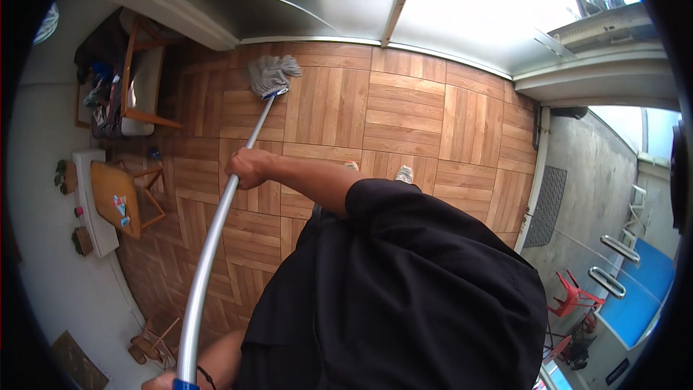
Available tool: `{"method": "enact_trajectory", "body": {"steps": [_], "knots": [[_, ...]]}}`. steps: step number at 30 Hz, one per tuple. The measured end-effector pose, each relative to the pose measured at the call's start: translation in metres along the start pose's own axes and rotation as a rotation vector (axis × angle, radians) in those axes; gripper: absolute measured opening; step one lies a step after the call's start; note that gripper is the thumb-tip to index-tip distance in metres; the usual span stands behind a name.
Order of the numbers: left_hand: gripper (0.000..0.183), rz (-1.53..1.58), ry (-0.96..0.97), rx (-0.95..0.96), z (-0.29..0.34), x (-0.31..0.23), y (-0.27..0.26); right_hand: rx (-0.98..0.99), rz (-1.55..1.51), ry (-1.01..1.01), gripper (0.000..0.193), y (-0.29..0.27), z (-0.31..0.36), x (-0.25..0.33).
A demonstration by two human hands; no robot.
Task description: The person carries a mop and a bucket of water, wrings the mop out over the bucket by hand, and mops the floor.
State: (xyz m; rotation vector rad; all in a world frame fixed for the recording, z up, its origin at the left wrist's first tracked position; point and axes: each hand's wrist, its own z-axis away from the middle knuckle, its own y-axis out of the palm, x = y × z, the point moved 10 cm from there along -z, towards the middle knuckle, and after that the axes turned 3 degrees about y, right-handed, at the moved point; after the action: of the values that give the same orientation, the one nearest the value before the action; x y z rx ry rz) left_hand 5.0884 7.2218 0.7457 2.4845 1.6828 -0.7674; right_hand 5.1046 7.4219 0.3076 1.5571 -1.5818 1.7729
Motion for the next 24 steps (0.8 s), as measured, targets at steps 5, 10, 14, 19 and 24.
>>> {"method": "enact_trajectory", "body": {"steps": [5,10,14,19,24], "knots": [[0.021,0.087,0.03,0.016,0.004,-0.008,0.013,-0.066,0.05,0.082,0.032,-0.053,0.054,-0.005],[0.028,0.366,0.002,-0.038,-0.016,0.016,0.048,-0.127,0.109,0.266,0.03,-0.122,0.149,-0.03],[0.027,0.596,0.046,0.017,-0.029,0.032,0.112,-0.38,0.158,0.318,0.044,-0.189,0.256,-0.043],[0.036,0.828,-0.019,0.109,-0.041,0.074,0.235,-0.614,0.308,0.633,0.043,-0.273,0.424,-0.087],[0.03,1.026,-0.228,0.373,-0.021,0.106,0.372,-0.808,0.397,0.91,0.038,-0.332,0.588,-0.115]]}}
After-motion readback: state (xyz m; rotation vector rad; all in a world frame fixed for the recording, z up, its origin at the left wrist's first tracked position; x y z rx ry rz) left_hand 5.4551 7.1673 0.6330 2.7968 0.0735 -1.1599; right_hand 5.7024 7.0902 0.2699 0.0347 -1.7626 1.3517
